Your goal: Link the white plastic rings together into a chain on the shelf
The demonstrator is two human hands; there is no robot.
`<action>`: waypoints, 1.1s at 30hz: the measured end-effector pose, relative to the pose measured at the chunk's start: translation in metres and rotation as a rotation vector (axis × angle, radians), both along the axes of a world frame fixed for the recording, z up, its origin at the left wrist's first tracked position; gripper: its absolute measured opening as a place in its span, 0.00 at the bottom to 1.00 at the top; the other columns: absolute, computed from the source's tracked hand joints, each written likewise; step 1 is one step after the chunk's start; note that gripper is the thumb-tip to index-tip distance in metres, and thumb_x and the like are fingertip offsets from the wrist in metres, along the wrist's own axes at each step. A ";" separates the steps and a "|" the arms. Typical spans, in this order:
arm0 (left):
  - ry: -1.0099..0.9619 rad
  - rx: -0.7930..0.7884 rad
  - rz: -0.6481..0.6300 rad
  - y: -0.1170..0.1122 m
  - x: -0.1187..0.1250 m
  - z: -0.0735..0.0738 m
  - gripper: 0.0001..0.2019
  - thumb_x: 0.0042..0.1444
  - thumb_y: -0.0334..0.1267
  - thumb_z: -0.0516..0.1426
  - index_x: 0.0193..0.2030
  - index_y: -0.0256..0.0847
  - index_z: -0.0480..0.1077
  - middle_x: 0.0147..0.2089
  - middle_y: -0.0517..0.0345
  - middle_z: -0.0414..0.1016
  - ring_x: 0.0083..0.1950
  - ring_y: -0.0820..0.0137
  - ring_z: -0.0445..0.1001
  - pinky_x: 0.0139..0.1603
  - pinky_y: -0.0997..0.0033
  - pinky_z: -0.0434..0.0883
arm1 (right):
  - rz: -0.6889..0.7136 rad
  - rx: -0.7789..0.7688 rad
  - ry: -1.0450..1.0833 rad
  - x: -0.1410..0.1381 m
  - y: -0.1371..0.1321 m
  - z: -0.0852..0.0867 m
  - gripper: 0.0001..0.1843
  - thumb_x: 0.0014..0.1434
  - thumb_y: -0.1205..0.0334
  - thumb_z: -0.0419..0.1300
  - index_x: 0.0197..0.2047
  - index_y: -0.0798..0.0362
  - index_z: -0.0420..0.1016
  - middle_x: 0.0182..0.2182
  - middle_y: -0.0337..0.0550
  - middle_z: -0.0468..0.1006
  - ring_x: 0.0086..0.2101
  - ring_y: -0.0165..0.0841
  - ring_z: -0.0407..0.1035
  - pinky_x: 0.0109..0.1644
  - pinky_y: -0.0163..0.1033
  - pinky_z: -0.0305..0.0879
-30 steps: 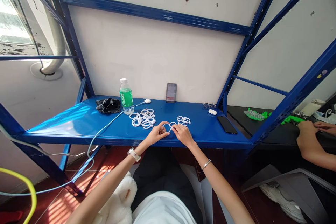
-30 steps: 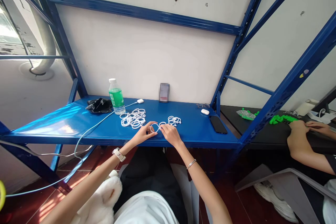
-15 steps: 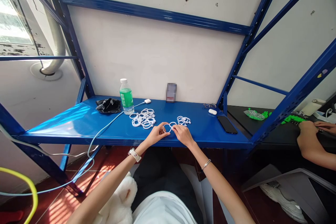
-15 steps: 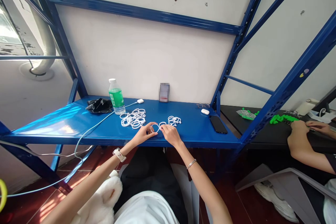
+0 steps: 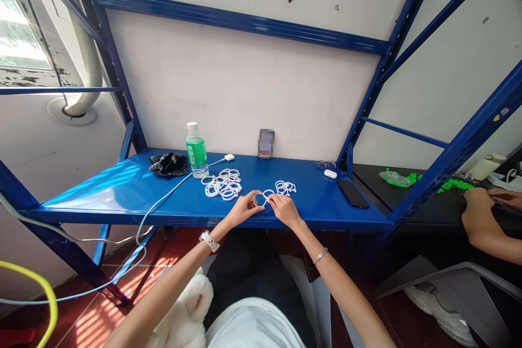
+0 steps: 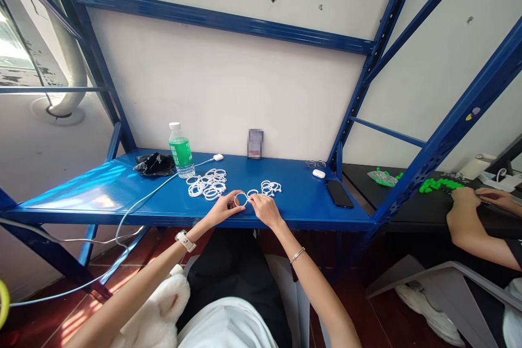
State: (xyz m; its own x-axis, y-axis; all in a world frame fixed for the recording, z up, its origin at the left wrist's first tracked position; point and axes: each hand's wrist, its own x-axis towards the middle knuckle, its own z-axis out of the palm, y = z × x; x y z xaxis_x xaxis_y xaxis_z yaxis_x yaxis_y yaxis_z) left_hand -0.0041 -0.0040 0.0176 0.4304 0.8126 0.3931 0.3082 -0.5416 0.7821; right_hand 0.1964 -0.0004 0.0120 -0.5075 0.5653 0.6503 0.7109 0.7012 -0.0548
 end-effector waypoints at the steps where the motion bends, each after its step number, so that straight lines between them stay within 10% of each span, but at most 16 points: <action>1: 0.001 0.000 0.001 0.000 0.000 0.000 0.27 0.54 0.55 0.57 0.54 0.39 0.63 0.26 0.66 0.66 0.23 0.74 0.65 0.25 0.75 0.62 | -0.001 0.002 -0.001 0.000 0.000 0.000 0.13 0.70 0.60 0.45 0.39 0.54 0.68 0.28 0.44 0.76 0.29 0.33 0.71 0.32 0.35 0.61; 33: 0.007 -0.001 0.005 0.000 0.001 -0.002 0.27 0.54 0.55 0.57 0.54 0.39 0.63 0.27 0.64 0.68 0.24 0.73 0.66 0.25 0.74 0.63 | 0.007 0.005 0.006 0.000 -0.002 0.001 0.12 0.69 0.63 0.45 0.37 0.54 0.67 0.27 0.44 0.75 0.28 0.33 0.70 0.31 0.34 0.58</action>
